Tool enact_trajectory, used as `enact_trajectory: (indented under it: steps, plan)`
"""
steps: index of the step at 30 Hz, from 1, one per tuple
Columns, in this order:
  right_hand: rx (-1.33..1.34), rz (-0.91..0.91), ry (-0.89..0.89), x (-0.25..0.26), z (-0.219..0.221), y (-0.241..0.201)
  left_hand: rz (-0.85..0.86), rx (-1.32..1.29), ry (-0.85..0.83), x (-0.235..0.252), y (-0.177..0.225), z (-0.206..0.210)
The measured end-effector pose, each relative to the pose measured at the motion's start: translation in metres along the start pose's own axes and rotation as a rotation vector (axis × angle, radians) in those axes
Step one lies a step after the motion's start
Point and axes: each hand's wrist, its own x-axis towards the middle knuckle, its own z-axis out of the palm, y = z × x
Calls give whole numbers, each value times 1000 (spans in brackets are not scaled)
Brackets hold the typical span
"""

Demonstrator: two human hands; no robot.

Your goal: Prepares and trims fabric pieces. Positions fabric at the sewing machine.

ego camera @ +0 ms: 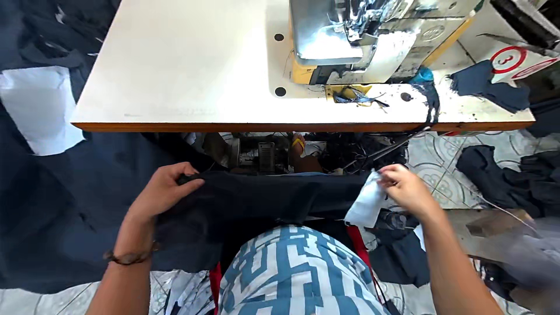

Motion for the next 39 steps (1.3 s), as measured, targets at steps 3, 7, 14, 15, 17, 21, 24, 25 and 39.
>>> enact_trajectory:
  steps: [3, 7, 14, 15, 17, 21, 24, 25, 39]
  plan:
    - [103, -305, -154, -12, 21, -51, 133, 110, -177, 24, 49, 43]
    - [307, -751, -321, -15, 41, -139, 335, 177, -412, 53, 119, 92]
    - [359, -913, -405, -1, 57, -167, 324, 87, -541, 66, 135, 95]
    - [371, -928, -438, -1, 58, -166, 314, 36, -568, 65, 132, 95]
    - [399, -943, -463, 0, 59, -165, 288, -61, -596, 64, 128, 94]
    - [469, -988, -464, 5, 46, -170, 317, -113, -528, 61, 142, 87]
    - [500, -1046, -473, 9, 31, -177, 373, 12, -452, 54, 162, 79]
    - [494, -1062, -475, 10, 27, -180, 389, 48, -430, 52, 167, 77]
    - [276, -982, -456, 11, -7, -130, 383, 79, -660, 51, 106, 54]
